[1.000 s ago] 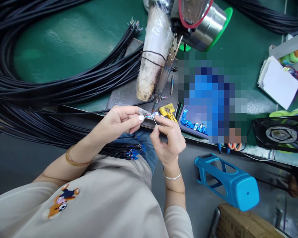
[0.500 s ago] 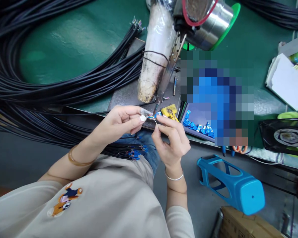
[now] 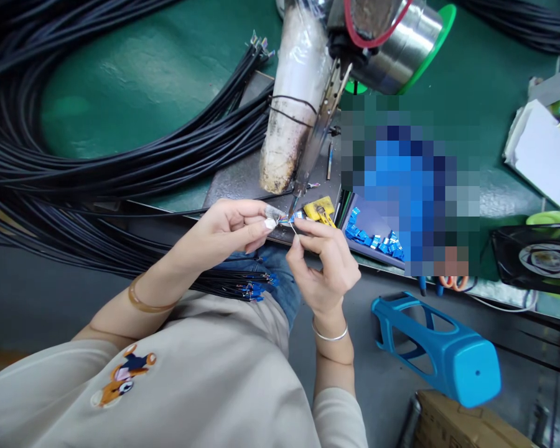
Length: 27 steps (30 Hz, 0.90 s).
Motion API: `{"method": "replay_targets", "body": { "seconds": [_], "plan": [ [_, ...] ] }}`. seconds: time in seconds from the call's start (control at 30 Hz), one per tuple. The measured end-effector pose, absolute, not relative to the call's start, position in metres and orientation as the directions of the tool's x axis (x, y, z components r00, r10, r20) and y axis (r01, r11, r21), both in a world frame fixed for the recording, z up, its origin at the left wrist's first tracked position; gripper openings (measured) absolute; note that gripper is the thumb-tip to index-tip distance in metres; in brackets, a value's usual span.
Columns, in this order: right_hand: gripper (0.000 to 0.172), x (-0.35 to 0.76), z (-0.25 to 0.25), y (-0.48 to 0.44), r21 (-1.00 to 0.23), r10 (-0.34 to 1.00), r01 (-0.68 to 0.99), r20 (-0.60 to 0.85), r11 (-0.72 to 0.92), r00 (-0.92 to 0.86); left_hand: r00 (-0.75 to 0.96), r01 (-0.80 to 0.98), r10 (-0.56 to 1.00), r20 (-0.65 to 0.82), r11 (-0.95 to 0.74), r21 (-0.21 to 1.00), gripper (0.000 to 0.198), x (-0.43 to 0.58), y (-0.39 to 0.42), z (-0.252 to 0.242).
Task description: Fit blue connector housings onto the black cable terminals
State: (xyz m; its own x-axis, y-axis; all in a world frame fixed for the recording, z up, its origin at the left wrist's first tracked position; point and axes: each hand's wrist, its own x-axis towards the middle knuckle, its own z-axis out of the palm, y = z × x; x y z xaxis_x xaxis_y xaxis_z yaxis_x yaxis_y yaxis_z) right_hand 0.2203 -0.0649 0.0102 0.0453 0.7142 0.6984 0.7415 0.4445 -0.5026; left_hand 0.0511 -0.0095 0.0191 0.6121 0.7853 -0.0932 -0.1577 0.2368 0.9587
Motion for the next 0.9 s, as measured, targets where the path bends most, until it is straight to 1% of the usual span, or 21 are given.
{"method": "replay_targets", "body": {
  "seconds": [0.17,0.33,0.57,0.7,0.9],
  "plan": [
    [0.017,0.2194,0.0156,-0.0627,-0.516,0.722,0.74,0.689,0.43,0.061,0.61,-0.169,0.789,-0.07,0.216,0.962,0.022,0.0505,-0.0083,0.0218],
    [0.017,0.2196,0.0168,-0.063,-0.511,0.731,0.741,0.681,0.435,0.04,0.61,-0.156,0.788,-0.086,0.226,0.962,0.024,0.0498,-0.0078,0.0221],
    [0.016,0.2205,0.0155,-0.065,-0.552,0.746,0.708,0.664,0.442,0.051,0.632,-0.164,0.768,-0.105,0.264,0.95,0.029,0.0502,-0.0083,0.0205],
    [0.016,0.221,0.0155,-0.0645,-0.547,0.746,0.717,0.664,0.433,0.056,0.642,-0.155,0.759,-0.107,0.266,0.951,0.028,0.0506,-0.0086,0.0202],
    [0.016,0.2207,0.0156,-0.0627,-0.512,0.729,0.75,0.682,0.418,0.06,0.633,-0.167,0.773,-0.046,0.195,0.967,0.025,0.0515,-0.01,0.0167]
  ]
}}
